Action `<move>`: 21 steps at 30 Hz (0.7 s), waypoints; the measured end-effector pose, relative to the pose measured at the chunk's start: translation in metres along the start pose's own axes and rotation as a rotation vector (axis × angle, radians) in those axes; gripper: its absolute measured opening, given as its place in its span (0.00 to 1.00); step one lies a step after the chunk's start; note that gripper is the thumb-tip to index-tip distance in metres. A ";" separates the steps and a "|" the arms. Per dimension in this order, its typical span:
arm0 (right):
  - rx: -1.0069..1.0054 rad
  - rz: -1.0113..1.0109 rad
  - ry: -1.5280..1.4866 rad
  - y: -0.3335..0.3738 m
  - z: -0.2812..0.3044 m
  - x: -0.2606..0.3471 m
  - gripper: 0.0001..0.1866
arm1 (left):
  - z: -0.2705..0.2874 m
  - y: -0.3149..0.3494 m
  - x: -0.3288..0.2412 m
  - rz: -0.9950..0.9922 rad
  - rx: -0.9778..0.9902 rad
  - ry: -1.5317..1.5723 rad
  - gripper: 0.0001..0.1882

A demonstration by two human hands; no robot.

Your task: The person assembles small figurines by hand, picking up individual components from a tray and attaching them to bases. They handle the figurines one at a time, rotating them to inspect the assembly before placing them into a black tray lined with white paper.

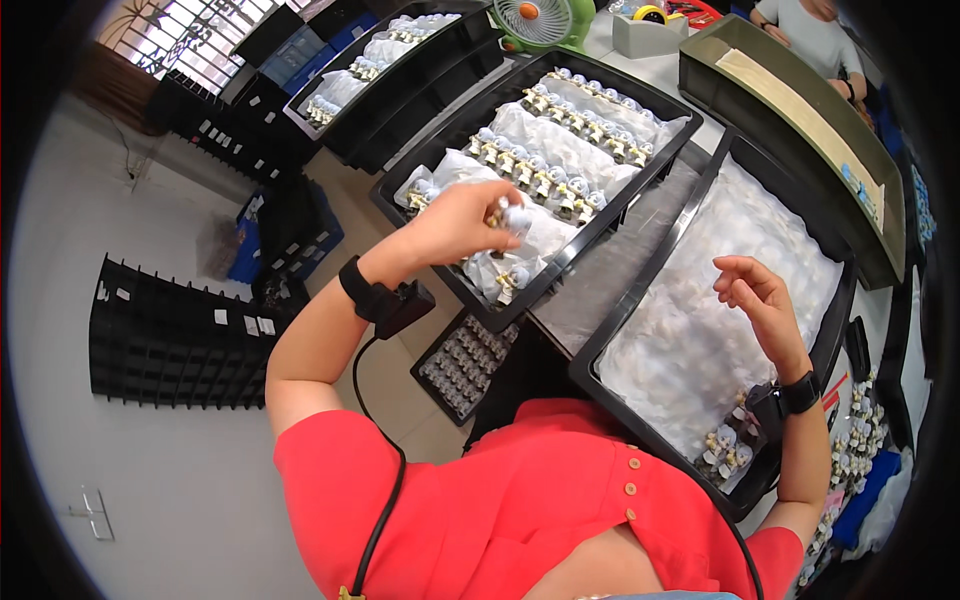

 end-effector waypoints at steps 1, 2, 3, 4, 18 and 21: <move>0.003 -0.013 0.003 0.000 -0.002 -0.002 0.16 | -0.008 0.001 0.015 -0.008 -0.009 -0.048 0.19; 0.003 -0.028 0.009 0.000 -0.003 -0.004 0.16 | -0.015 0.001 0.022 -0.017 0.025 -0.062 0.20; 0.003 -0.038 0.014 0.000 -0.004 -0.005 0.16 | -0.023 0.002 0.026 -0.027 0.057 -0.076 0.20; 0.004 -0.047 0.017 0.000 -0.004 -0.006 0.16 | -0.032 0.002 0.034 -0.056 0.048 -0.130 0.21; -0.020 -0.114 0.041 0.001 -0.003 -0.012 0.15 | -0.045 0.001 0.037 -0.065 0.031 -0.487 0.23; -0.002 -0.120 0.037 0.002 -0.006 -0.011 0.15 | -0.042 0.009 0.022 -0.115 0.021 -0.427 0.24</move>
Point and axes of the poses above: each hand's wrist, its own y-axis away from the middle knuckle, its own z-axis out of the back of the hand, x = y × z, the point moved 7 cm from there along -y, towards the middle knuckle, and after that the axes turned 1 degree about z, right-handed, at the moved point
